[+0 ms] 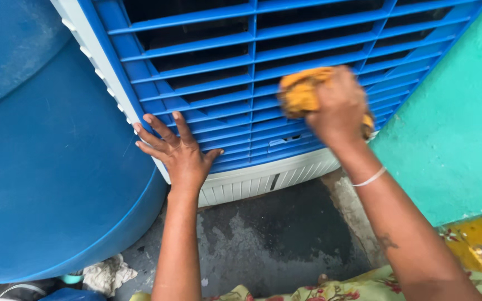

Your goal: The person wipes the front plastic vents and the side of a blue and white air cooler using an orange cloth.

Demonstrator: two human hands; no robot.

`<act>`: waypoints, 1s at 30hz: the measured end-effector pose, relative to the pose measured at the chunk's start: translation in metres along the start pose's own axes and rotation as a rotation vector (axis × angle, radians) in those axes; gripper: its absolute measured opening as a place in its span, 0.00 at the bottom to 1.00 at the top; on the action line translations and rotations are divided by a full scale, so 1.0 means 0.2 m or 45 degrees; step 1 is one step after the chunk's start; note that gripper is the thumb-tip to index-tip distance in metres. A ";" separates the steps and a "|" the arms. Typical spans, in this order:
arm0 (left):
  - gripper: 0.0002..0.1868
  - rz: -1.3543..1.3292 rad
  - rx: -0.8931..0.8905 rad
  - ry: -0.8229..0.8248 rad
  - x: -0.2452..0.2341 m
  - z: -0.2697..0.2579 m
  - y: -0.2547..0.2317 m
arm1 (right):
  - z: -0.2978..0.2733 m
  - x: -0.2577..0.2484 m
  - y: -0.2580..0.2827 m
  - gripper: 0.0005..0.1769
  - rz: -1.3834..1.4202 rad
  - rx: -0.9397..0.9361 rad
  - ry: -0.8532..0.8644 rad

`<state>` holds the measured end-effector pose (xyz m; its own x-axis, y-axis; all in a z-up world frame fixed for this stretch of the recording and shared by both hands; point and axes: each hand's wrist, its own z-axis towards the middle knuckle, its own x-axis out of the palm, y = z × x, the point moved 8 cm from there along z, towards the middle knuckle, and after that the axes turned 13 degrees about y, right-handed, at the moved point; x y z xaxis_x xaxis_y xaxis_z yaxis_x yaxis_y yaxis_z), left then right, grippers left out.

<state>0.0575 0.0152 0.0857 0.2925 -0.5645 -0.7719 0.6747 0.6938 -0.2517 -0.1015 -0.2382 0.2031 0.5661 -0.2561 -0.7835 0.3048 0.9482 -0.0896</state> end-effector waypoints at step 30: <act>0.89 0.002 0.008 0.011 0.01 0.02 -0.01 | -0.09 0.07 0.23 0.31 0.104 -0.090 0.063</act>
<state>0.0587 0.0112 0.0866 0.2877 -0.5590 -0.7776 0.6783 0.6921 -0.2466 -0.0932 -0.1956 0.1777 0.5482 -0.1692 -0.8191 0.2030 0.9770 -0.0659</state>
